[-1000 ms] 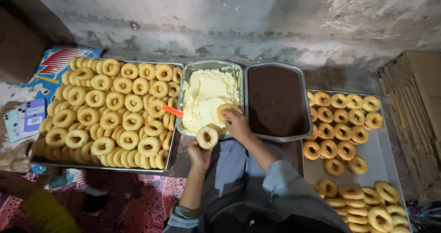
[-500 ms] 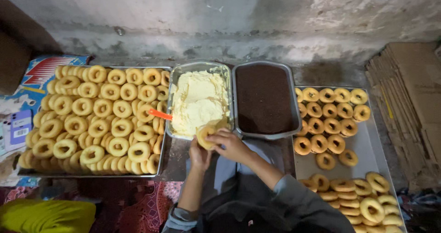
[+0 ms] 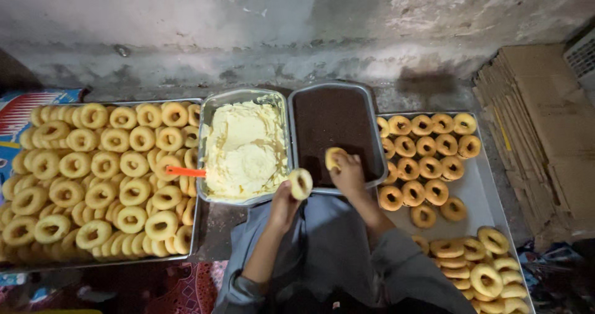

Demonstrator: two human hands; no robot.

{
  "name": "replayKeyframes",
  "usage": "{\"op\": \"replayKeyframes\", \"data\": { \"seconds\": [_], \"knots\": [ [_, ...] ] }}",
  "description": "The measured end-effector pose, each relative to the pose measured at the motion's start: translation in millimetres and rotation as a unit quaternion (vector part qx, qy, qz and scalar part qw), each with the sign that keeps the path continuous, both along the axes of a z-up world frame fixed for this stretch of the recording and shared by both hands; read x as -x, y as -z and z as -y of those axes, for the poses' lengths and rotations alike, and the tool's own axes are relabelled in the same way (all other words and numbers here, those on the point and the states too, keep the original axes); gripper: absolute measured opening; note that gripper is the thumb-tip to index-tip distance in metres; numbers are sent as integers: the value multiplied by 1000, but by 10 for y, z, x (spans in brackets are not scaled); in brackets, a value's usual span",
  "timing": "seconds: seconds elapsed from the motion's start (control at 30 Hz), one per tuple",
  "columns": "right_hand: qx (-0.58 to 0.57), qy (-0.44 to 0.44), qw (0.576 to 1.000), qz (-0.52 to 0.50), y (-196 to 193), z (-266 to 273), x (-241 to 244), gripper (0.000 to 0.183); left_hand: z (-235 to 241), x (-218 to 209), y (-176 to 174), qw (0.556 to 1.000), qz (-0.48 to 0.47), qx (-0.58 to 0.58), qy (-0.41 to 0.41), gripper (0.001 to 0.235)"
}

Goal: The person fills plain donuts with a cream filling and then dips them into a dark topping. They handle the donuts one at a time, placing the finished items on a tray to the right.

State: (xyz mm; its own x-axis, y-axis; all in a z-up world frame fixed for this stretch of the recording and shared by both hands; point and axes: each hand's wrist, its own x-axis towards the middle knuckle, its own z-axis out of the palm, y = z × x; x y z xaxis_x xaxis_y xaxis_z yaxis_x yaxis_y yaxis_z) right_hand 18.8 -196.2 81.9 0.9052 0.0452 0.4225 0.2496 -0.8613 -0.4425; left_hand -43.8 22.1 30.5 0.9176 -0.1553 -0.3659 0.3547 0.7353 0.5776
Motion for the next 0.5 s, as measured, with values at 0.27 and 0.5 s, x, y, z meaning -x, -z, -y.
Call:
{"op": "replayKeyframes", "data": {
  "seconds": [0.27, 0.5],
  "knots": [
    [-526, 126, 799, -262, 179, 591, -167, 29, 660, -645, -104, 615, 402, -678, -20, 31],
    [-760, 74, 572, -299, 28, 730, -30, 27, 824, -873, -63, 824, 123, -553, 30, 29]
  ]
}}
